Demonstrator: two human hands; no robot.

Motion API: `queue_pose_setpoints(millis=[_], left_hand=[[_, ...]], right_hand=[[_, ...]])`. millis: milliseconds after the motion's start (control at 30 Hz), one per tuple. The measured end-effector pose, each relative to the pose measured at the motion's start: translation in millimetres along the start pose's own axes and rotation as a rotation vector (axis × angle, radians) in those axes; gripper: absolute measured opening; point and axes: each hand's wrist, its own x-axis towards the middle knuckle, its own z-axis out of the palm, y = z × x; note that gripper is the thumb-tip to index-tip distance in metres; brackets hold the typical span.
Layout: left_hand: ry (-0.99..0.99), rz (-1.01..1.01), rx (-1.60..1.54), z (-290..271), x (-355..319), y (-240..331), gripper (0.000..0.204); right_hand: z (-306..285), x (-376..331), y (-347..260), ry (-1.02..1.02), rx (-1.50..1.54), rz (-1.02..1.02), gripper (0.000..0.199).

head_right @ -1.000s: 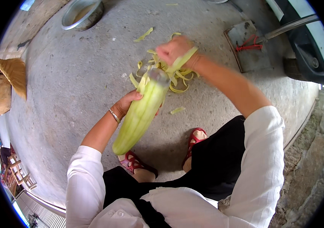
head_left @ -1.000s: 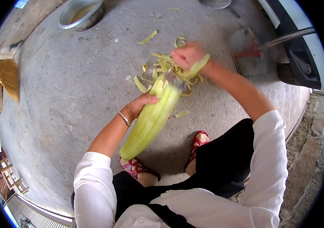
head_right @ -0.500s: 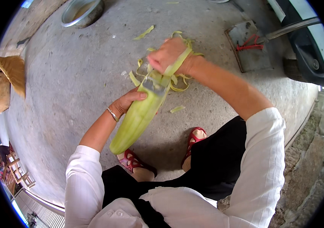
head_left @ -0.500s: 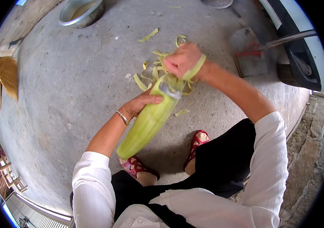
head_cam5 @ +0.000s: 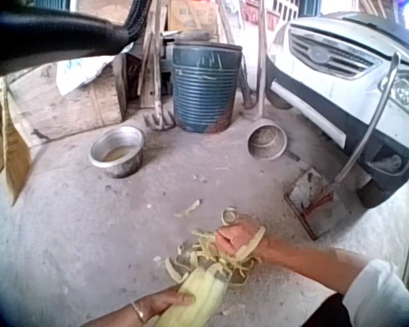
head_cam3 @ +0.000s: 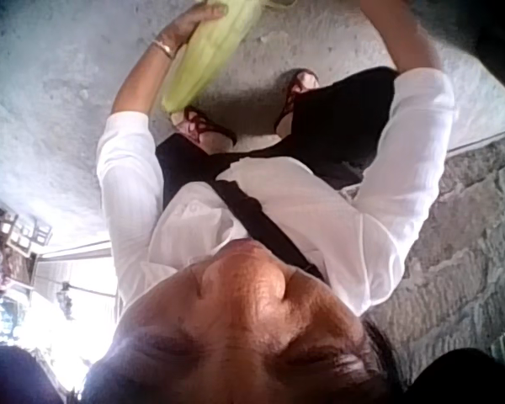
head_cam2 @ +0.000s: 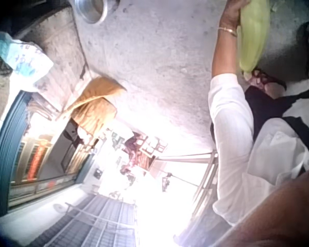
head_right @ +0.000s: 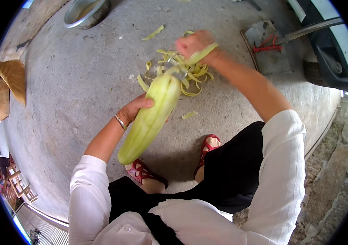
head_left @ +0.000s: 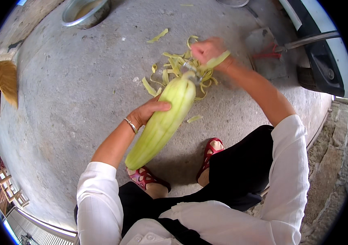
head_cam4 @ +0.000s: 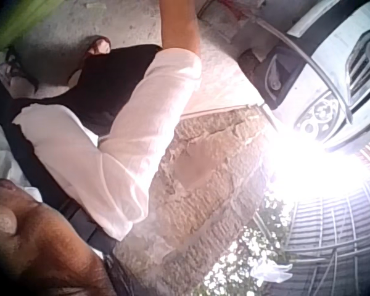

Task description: The person sits on the floor and peels a long, light-green vegetable using a handheld peeler. They hold the vegetable in their left hand and scrape the skin off with the peeler in their right hand, creating long strips of peel that fall onto the ground.

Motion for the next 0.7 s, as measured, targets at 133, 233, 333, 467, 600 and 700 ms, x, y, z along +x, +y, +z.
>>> queue_pose_setpoints(millis=[133,233,333,467,600,700], left_hand=[[0.007,0.009,0.011,-0.4,-4.2,3.8,0.076],[0.020,-0.017,0.004,-5.7,-1.1,9.0,0.077],[0.005,-0.010,-0.001,-5.8,-2.7,4.5,0.077],[-0.023,0.064,0.102,-8.6,-1.4,6.3,0.076],[0.035,-0.010,0.036,-10.8,1.1,8.3,0.077],[0.006,0.028,0.052,-4.6,-0.5,7.8,0.076]], right_hand=[[-10.6,-0.5,-2.3,0.131,0.016,0.172,0.027],[-3.6,7.3,-41.5,0.108,0.207,-0.019,0.024],[-1.9,5.2,-27.3,0.087,0.040,-0.067,0.020],[-10.9,6.6,-6.9,0.160,0.069,0.088,0.020],[-7.0,14.5,-49.4,0.094,0.096,-0.185,0.019],[-2.3,7.9,3.0,0.165,-0.125,-0.169,0.025]])
